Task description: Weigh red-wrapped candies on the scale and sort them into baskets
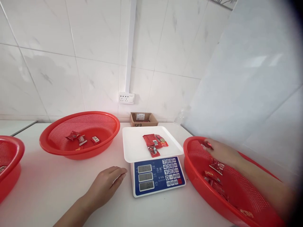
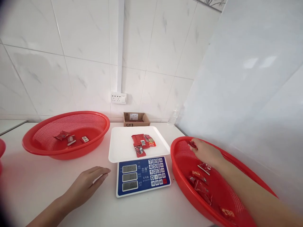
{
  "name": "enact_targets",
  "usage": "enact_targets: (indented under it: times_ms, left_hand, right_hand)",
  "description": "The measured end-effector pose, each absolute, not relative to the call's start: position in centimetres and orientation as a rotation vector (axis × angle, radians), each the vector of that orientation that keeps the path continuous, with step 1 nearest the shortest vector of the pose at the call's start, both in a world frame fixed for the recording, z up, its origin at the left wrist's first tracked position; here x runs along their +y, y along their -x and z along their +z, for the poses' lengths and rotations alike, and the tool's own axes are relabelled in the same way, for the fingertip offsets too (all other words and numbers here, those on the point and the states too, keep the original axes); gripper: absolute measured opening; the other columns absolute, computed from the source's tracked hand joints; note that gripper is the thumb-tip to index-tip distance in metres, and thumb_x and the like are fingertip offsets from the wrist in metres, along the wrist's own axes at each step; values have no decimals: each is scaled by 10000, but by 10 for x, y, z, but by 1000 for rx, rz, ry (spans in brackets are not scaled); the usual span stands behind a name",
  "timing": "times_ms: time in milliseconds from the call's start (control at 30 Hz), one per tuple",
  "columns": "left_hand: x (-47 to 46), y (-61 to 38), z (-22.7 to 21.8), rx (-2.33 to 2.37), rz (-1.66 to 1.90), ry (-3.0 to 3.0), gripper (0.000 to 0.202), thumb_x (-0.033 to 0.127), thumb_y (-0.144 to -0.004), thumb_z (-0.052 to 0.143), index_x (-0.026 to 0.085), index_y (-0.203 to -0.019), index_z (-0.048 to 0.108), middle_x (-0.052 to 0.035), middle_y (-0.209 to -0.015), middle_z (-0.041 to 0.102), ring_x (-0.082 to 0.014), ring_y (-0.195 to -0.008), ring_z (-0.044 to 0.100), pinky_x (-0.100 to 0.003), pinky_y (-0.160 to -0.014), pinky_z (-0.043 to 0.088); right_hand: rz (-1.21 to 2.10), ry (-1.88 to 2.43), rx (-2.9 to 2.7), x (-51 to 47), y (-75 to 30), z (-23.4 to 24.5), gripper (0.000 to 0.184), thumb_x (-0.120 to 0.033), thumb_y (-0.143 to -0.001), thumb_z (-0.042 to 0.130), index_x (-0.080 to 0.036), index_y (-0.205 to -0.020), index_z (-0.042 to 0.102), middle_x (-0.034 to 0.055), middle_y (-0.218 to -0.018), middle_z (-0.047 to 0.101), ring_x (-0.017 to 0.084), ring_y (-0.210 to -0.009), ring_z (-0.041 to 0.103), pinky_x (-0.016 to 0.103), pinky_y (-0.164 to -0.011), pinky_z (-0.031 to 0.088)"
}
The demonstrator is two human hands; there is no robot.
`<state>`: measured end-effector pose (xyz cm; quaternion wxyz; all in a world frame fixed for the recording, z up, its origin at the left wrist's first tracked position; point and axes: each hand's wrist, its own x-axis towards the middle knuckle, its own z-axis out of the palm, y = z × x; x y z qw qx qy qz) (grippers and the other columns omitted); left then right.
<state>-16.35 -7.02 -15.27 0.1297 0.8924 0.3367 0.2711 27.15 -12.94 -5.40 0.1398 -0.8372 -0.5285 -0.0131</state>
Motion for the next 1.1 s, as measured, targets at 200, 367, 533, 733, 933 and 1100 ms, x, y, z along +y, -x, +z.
enact_targets:
  times_ms: [200, 367, 533, 733, 933, 1100]
  left_hand:
    - [-70, 164, -154, 967, 778, -2596, 271, 303, -911, 345, 246, -998, 595, -23, -917, 678, -147, -798, 634, -222, -687, 499]
    - [-71, 164, -152, 962, 797, -2603, 268, 295, -907, 350, 245, -989, 600, -17, -898, 680, -144, -777, 637, -217, -670, 501]
    - [-71, 164, -151, 953, 816, -2611, 255, 275, -902, 360, 247, -976, 602, -8, -872, 678, -135, -761, 636, -212, -661, 500]
    - [-70, 164, -152, 934, 840, -2611, 254, 265, -897, 364, 247, -975, 605, -10, -865, 677, -136, -751, 635, -218, -650, 502]
    - [-71, 165, -152, 935, 826, -2605, 249, 261, -895, 368, 249, -975, 603, -1, -867, 674, -131, -755, 632, -219, -658, 499]
    - [-71, 165, -152, 948, 783, -2602, 257, 261, -903, 353, 246, -1001, 590, -8, -881, 672, -136, -762, 628, -231, -664, 499]
  right_hand:
    - [-145, 2309, -1820, -109, -191, -20, 142, -354, -829, 430, -266, -910, 506, 27, -951, 659, 226, -801, 616, 273, -547, 377]
    - [-149, 2264, -2157, -88, -147, -49, 93, -248, -794, 478, -236, -878, 516, 31, -950, 626, 191, -750, 604, 233, -489, 292]
    - [180, 2116, -2104, -78, -146, -49, 90, -301, -748, 559, -238, -765, 497, -14, -789, 639, 176, -740, 589, 227, -555, 359]
    - [209, 2130, -2131, -71, -155, -34, 77, -242, -769, 498, -241, -815, 560, 8, -832, 633, 172, -744, 586, 253, -603, 410]
    - [148, 2005, -1846, -56, -150, -37, 347, -304, -800, 504, -235, -1140, 510, 46, -1061, 631, 191, -898, 609, 298, -760, 461]
    - [226, 2045, -1864, -46, -152, -53, 529, -398, -838, 452, -165, -1309, 393, 132, -1329, 457, 238, -1173, 472, 361, -964, 376]
